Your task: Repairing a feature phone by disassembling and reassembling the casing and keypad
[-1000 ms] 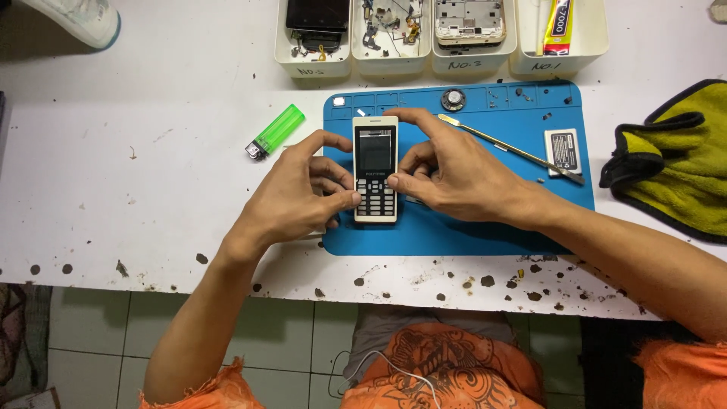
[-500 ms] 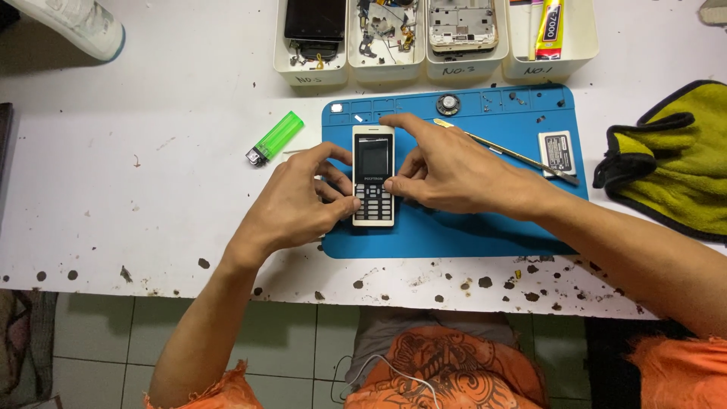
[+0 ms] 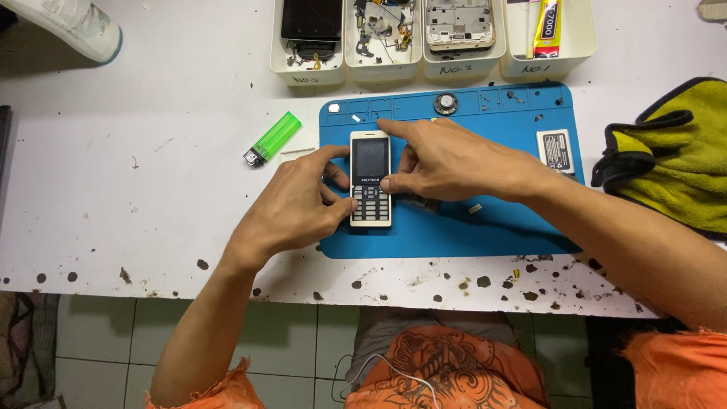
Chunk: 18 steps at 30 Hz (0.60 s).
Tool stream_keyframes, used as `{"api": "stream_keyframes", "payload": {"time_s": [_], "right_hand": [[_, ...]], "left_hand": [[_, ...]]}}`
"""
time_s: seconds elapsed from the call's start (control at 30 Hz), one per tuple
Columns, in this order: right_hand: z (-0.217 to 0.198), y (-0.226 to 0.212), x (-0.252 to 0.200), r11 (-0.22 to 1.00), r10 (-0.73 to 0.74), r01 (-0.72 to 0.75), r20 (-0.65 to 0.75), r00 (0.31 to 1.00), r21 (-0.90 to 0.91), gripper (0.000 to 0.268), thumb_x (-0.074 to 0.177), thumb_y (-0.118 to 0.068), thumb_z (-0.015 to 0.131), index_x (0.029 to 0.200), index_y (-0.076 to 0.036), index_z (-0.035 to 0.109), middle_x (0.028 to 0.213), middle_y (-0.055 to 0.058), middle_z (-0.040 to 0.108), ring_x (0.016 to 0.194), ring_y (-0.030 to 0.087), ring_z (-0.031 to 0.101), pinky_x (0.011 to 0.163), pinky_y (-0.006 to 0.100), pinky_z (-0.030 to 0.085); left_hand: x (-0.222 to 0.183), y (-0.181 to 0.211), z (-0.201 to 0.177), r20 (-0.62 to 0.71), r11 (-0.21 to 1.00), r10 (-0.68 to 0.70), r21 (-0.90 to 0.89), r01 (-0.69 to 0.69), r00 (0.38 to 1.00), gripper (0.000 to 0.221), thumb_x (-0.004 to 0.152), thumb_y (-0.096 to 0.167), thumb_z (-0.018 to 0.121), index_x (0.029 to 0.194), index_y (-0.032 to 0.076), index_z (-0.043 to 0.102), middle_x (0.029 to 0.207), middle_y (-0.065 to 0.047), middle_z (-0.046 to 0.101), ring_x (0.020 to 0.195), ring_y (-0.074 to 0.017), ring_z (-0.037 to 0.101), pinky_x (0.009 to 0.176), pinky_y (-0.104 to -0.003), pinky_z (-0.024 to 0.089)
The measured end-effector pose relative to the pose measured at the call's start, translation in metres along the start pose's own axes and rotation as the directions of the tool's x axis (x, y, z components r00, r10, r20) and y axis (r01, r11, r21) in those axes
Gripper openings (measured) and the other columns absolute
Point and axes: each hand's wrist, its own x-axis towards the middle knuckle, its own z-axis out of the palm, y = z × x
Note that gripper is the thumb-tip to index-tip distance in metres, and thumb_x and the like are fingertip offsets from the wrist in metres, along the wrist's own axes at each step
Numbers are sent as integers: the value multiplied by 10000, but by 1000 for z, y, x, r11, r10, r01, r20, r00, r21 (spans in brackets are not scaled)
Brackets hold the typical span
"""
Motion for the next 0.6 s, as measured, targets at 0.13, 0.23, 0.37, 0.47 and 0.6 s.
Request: {"api": "stream_keyframes", "payload": {"time_s": [0.13, 0.23, 0.37, 0.47, 0.6], "right_hand": [[1, 8, 4, 1000, -12, 12, 1, 1000, 4, 818, 900, -240, 743, 1565, 36, 355, 802, 148, 797, 753, 288, 782, 714, 423, 627], [0, 4, 0, 998, -19, 20, -22, 1000, 58, 784, 890, -224, 755, 1536, 36, 394, 823, 169, 797, 775, 301, 789, 723, 438, 634], [1, 3, -8, 995, -15, 17, -31, 999, 94, 805, 866, -214, 771, 1537, 5, 384, 850, 169, 798, 812, 308, 799, 753, 454, 639], [4, 5, -16, 990, -58, 69, -93, 994, 123, 796, 857, -203, 768, 1539, -57, 384, 852, 150, 795, 819, 300, 802, 750, 447, 645], [6, 14, -20, 963, -171, 212, -231, 958, 169, 780, 849, -155, 760, 1539, -134, 397, 819, 123, 786, 777, 285, 793, 715, 389, 647]], "left_hand": [[4, 1, -1, 20, 1000, -24, 11, 24, 1000, 534, 905, 128, 710, 1347, -133, 561, 981, -257, 727, 759, -322, 806, 696, -464, 660], [12, -6, 2, -22, 998, -32, 44, 33, 999, 431, 1013, 193, 584, 1287, -140, 596, 913, -215, 733, 650, -256, 781, 636, -435, 646], [17, -7, 8, -89, 999, 13, 30, -10, 996, 379, 976, 163, 637, 1197, -144, 618, 860, -195, 735, 560, -266, 758, 617, -448, 624], [13, -3, 9, -132, 990, -2, -141, -17, 991, 371, 930, 140, 683, 1178, -124, 603, 862, -214, 728, 619, -294, 767, 608, -446, 638], [10, -1, 12, -169, 902, 17, -422, -88, 985, 406, 876, 105, 743, 1184, -98, 575, 880, -234, 708, 735, -297, 771, 629, -452, 680]]}}
